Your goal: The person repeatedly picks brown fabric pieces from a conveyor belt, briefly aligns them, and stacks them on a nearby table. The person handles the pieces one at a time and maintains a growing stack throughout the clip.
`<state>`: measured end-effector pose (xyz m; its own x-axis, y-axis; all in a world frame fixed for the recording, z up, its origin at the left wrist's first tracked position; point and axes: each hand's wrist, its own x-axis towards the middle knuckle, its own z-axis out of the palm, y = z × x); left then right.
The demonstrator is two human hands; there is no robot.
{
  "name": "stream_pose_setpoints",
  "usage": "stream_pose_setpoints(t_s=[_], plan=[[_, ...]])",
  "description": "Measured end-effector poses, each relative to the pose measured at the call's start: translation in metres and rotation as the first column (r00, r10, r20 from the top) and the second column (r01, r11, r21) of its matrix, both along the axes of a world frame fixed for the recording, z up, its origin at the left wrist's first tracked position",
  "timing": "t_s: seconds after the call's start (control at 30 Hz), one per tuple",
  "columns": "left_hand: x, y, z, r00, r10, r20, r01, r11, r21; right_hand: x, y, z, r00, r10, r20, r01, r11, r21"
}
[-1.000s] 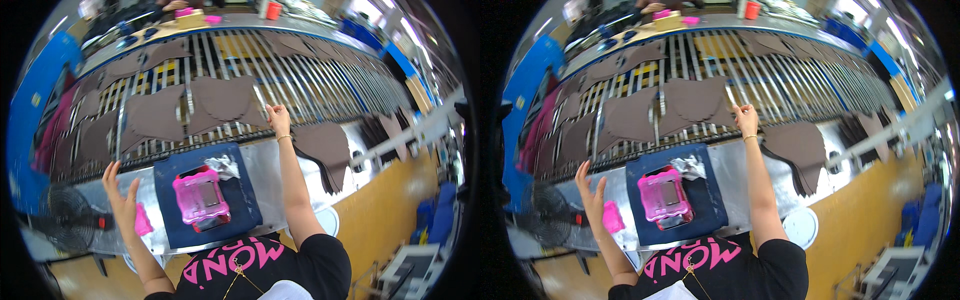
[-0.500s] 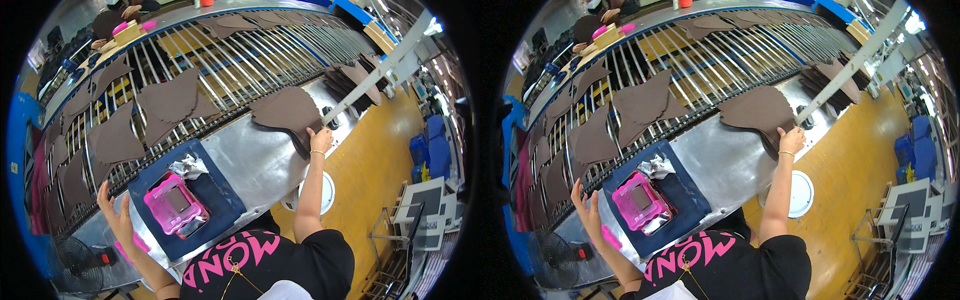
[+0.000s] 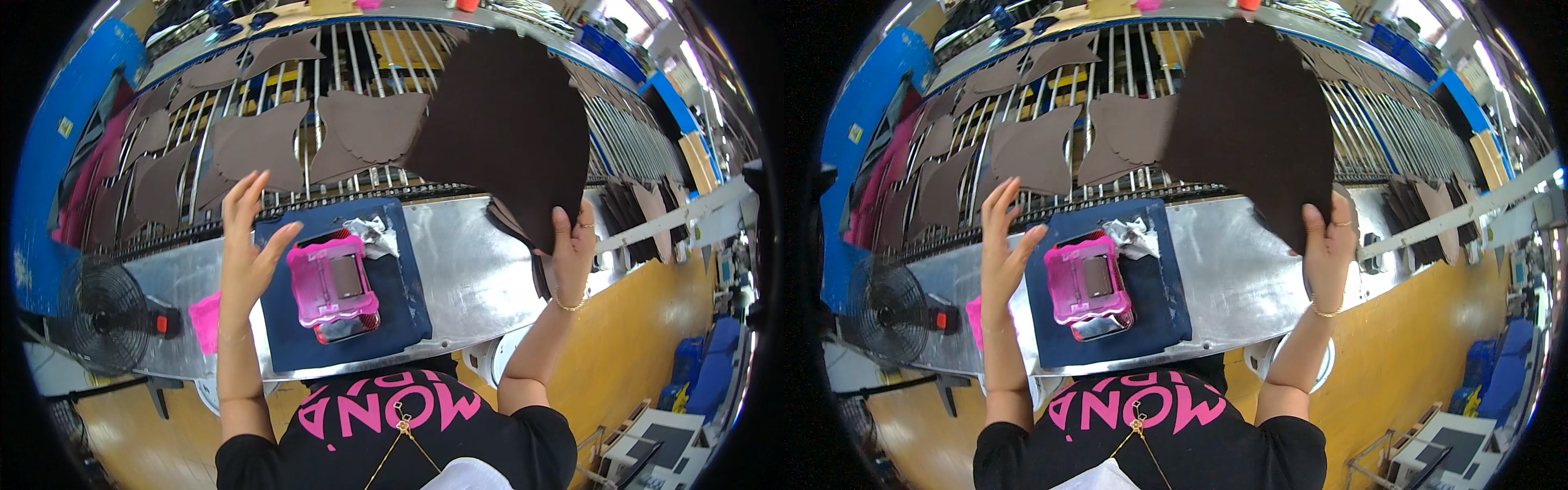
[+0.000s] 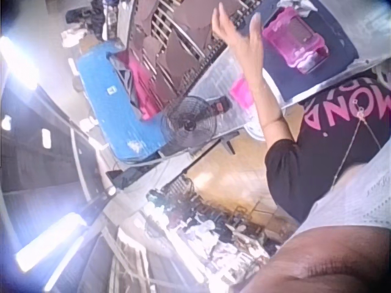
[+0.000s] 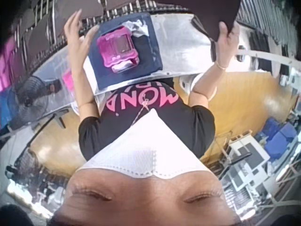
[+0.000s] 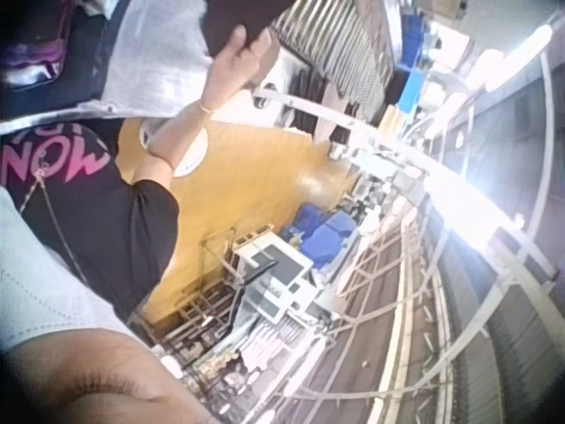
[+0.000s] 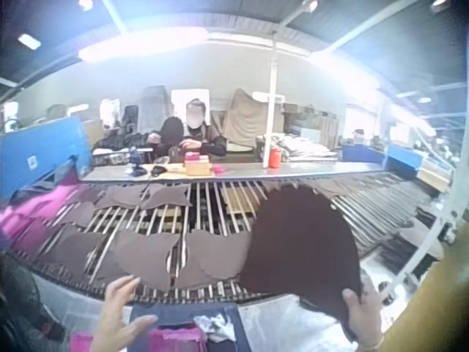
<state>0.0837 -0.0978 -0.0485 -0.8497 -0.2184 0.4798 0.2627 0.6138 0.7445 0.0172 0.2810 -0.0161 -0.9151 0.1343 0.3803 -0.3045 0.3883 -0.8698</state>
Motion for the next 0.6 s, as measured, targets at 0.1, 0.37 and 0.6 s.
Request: stream_pose_setpoints(t_s=[0.1,0.37,0.6], plan=[[-0.008,0.003,0.005,0.999,-0.05,-0.005,0.05,0.986,0.162,-0.008,-0.041,-0.012,0.937,0.324,-0.13,-0.337,0.937,-0.096],[0.061,-0.076,0.034,0.994,0.108,0.015,-0.105,0.906,0.41,0.002,-0.143,-0.042,0.787,0.616,-0.012,-0.61,0.776,-0.158],[0.123,-0.101,0.049,0.945,0.327,-0.024,-0.311,0.918,0.247,0.016,-0.182,-0.058,0.678,0.707,-0.199,-0.663,0.706,0.249]])
